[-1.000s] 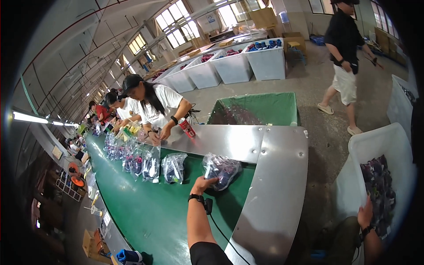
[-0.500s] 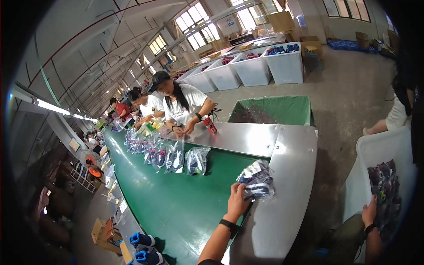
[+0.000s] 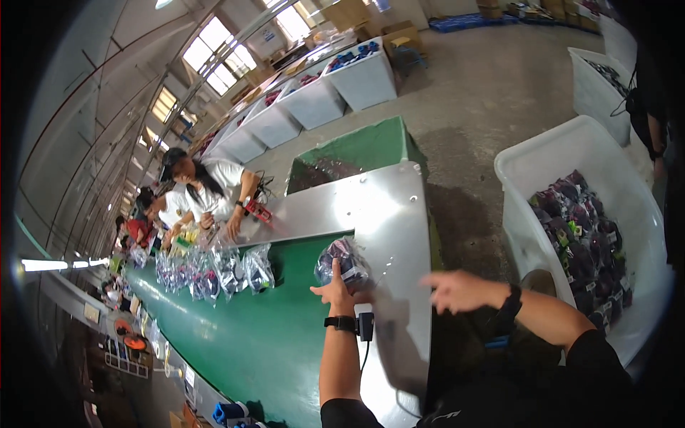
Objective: Bagging shoes from a conveyor belt and putting them into a large bin, and then checking electronic components.
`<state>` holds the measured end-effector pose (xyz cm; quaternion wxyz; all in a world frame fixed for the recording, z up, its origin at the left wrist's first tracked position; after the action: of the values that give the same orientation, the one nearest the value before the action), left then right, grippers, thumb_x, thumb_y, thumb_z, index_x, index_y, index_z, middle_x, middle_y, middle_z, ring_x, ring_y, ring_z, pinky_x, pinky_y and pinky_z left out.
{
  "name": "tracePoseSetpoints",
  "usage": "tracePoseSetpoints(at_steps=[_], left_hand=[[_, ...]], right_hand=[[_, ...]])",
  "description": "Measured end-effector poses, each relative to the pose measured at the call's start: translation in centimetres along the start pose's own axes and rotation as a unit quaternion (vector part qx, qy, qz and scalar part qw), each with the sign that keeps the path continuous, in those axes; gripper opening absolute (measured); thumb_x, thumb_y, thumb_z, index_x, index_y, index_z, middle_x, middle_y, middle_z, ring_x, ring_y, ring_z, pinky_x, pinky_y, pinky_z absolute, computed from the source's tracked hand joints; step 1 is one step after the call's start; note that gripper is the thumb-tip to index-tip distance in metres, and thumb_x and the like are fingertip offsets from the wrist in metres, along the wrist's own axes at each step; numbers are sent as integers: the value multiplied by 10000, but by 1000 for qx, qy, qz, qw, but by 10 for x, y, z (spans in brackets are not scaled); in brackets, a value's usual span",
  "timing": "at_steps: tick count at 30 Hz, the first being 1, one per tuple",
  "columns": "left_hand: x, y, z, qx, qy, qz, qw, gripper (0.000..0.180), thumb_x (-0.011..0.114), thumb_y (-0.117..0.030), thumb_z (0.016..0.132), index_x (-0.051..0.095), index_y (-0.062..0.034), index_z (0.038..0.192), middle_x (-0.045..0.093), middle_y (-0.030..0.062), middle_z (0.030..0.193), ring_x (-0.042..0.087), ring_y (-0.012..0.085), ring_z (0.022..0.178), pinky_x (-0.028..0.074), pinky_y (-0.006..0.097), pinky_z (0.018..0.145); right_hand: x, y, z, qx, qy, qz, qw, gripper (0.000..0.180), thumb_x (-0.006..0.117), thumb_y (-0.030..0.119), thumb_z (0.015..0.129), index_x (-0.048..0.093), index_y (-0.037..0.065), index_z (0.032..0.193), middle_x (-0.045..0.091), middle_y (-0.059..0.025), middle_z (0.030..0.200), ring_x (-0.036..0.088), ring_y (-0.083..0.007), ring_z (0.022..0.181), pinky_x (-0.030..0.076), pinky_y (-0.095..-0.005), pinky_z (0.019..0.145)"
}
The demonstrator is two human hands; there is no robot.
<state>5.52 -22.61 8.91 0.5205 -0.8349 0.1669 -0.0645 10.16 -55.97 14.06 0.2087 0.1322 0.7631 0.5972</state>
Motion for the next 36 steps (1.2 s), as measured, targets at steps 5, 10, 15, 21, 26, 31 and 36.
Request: tracePoseSetpoints(at_steps=[5,10,15,21,26,31,36], left_hand=[[7,11,57,22,-78,-10,997,1271,908,-283,693,36,-219,1616,349,183,1498,573,398,1164,567,563,893],[14,13,67,70,112,-226,965,883,689,-41,784,216,-121,1526,523,156,1216,615,322,1044,582,514,827],[28,-11,15,101,283,-256,919,527,586,-20,782,489,-87,1296,562,54,1077,633,235,959,584,418,773],[71,-26,-116,174,432,-121,876,760,629,-34,804,354,-72,1512,572,72,1313,598,208,1123,520,326,926],[67,14,-249,259,532,20,806,901,677,-146,758,295,-8,1562,478,182,1481,522,331,1309,479,424,1052],[51,96,-290,249,604,148,743,656,553,-199,974,320,71,1524,387,244,1539,420,362,1388,359,452,1138],[63,115,-330,87,646,117,749,678,561,-137,989,247,-23,1578,351,208,1554,501,383,1316,493,458,1012]], right_hand=[[52,11,-61,-93,174,-150,969,559,558,259,1000,402,93,1511,695,-142,866,689,-242,776,531,-373,723],[-90,-128,-142,57,-313,234,919,587,607,229,951,377,51,1460,707,-127,927,649,-154,656,546,-306,530],[-154,-213,-208,79,-481,380,786,172,588,273,993,602,118,1065,647,-68,784,466,-90,455,474,-301,487],[-122,-104,-138,8,-358,309,881,521,629,285,993,485,47,1433,691,-101,1078,681,-151,848,569,-290,686],[-59,-67,-71,-175,-201,225,937,891,748,509,896,361,-59,1464,565,-173,1345,590,-169,1086,515,-331,892],[-22,-114,-138,-72,-230,347,907,961,826,313,733,340,-25,1490,561,-151,1348,554,-241,1236,460,-354,1058],[-53,-176,-234,-26,-393,432,811,381,715,276,844,622,70,1151,639,-7,1011,604,-98,926,508,-295,783]])
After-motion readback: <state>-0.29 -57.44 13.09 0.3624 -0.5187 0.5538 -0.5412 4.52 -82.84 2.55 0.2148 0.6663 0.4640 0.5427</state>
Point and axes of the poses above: each hand's wrist, its own z-axis towards the middle knuckle, its own x-axis out of the palm, y = z × x, the point moved 7 cm from there along z, towards the middle knuckle
